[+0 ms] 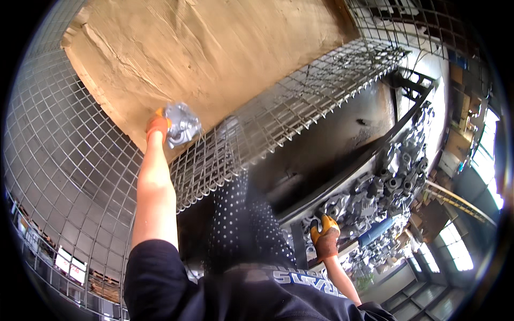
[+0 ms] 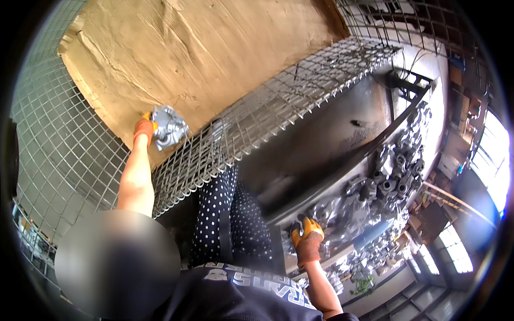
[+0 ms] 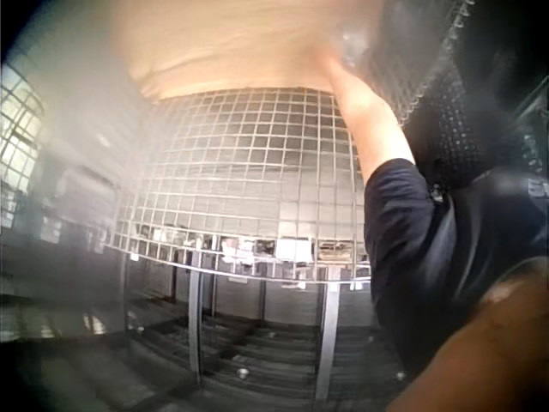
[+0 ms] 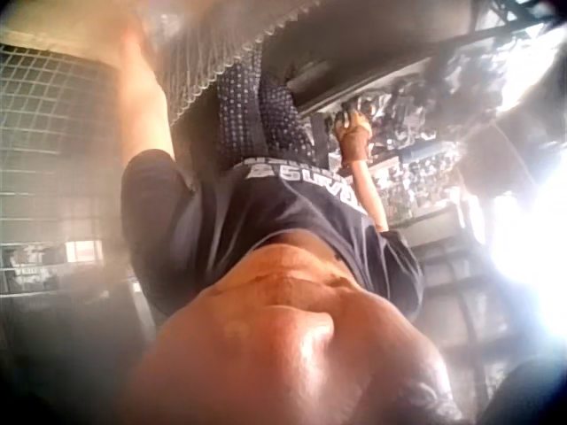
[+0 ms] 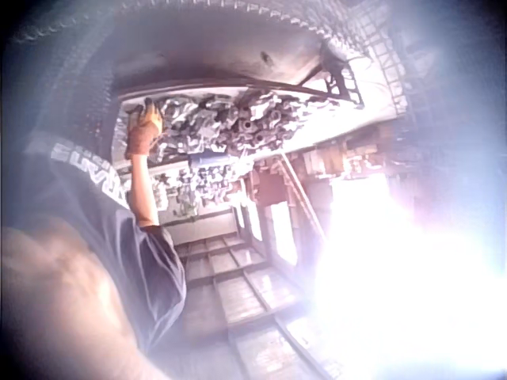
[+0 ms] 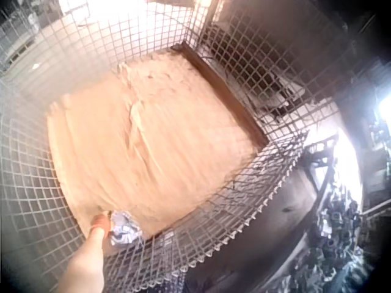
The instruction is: The person uses an air nozzle to blow dust off the floor inside a large wire cage, then uses a piece of metal to clean debris from a workspace. The person then picks up two metal cast engine or pump components one by one from a table, clears them with a handheld air nozzle, and places them inside the wire cage.
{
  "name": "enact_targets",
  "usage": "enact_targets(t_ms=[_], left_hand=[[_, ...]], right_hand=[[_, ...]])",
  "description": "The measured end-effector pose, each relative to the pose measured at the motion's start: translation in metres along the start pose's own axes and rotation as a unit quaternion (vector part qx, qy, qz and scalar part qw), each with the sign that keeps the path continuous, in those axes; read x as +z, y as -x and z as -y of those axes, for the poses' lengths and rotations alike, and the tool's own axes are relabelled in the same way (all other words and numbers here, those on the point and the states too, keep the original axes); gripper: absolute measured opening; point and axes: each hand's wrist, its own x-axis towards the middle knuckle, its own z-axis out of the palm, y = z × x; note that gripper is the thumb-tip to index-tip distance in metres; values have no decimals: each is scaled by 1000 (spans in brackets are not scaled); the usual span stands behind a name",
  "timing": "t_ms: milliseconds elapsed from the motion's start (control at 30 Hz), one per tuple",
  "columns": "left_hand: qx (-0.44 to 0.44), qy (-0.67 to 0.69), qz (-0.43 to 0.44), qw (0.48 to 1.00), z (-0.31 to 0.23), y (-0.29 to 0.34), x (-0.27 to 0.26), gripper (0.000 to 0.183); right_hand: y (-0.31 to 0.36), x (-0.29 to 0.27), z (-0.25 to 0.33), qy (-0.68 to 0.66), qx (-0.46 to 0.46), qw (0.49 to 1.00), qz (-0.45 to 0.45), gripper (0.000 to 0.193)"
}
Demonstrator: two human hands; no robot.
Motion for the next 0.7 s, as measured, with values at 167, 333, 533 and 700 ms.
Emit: enact_targets(t_ms=[167,333,533,700], left_hand=[[-130,-11,-174,976,-10,20,-55,42],[-33,140,-228,963,-78,87,-96,56],[339,129,-428,828,-288,217,-93,52],[617,118,-321,709,-433,374,-4,44]], right_hand=[[19,11,-1,-85,87,987,104,33],[62,21,-27,-199,185,961,55,34],[122,55,-63,-470,404,785,-6,36],[194,144,-112,-436,416,798,-22,19]])
